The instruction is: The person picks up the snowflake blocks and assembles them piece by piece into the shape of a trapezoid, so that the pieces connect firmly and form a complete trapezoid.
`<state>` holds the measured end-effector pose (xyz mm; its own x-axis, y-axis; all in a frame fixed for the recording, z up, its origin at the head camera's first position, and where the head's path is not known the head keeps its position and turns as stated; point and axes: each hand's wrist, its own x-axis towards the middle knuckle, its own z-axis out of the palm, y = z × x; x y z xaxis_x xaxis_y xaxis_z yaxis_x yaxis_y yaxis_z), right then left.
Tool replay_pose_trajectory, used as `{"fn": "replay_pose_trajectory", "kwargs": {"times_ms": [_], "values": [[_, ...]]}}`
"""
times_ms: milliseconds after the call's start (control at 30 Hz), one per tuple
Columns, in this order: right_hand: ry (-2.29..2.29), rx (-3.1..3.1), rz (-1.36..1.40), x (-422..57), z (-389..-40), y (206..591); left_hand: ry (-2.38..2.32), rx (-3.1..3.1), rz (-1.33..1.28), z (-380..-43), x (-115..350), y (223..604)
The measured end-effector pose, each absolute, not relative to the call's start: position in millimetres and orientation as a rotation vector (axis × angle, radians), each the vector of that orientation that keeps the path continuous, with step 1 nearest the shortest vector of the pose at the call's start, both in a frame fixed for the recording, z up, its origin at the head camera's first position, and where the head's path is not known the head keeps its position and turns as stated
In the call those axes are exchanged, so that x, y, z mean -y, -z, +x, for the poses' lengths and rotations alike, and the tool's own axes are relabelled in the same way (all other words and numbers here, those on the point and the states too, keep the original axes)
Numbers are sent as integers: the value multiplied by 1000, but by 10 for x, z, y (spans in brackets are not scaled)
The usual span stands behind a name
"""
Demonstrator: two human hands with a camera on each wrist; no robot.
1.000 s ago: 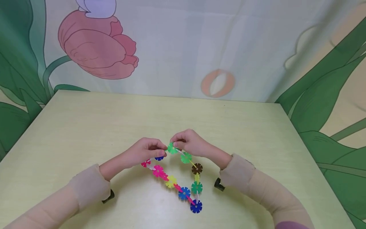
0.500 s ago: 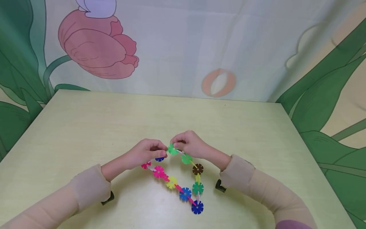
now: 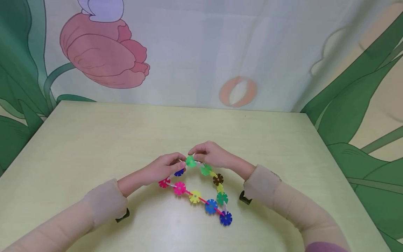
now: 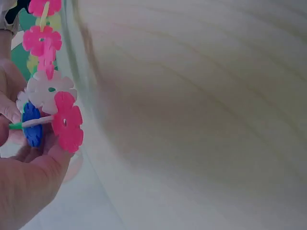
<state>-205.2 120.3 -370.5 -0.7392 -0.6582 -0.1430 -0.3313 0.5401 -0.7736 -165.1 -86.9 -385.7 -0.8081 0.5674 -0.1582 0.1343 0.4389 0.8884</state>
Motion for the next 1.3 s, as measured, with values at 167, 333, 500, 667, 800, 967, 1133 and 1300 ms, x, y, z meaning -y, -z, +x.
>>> {"fn": "replay_pose_trajectory", "kwargs": {"times_ms": [167,333,500,667,800,967,1133,1300], "values": [[1075,-2365,-728,-1350,-2086,3733,-1183,-2361,422,-1649,898,3910],[1045,-2392,-703,-1499,-2046,3735,-1102,-2362,343,-1628,1004,3910],[974,-2410,-680,-1643,-1964,3728,-1140,-2295,312,-1624,1110,3920],[933,-2402,-675,-1754,-1833,3723,-1164,-2272,290,-1606,1175,3925],[932,-2356,-639,-1790,-1739,3774,-1130,-2305,321,-1598,1202,3957],[838,-2322,-552,-1743,-1682,3887,-1110,-2271,369,-1611,1200,4023],[804,-2303,-474,-1694,-1669,3932,-1101,-2245,377,-1624,1190,4070],[795,-2296,-427,-1676,-1659,3919,-1041,-2251,399,-1620,1178,4124]]}}
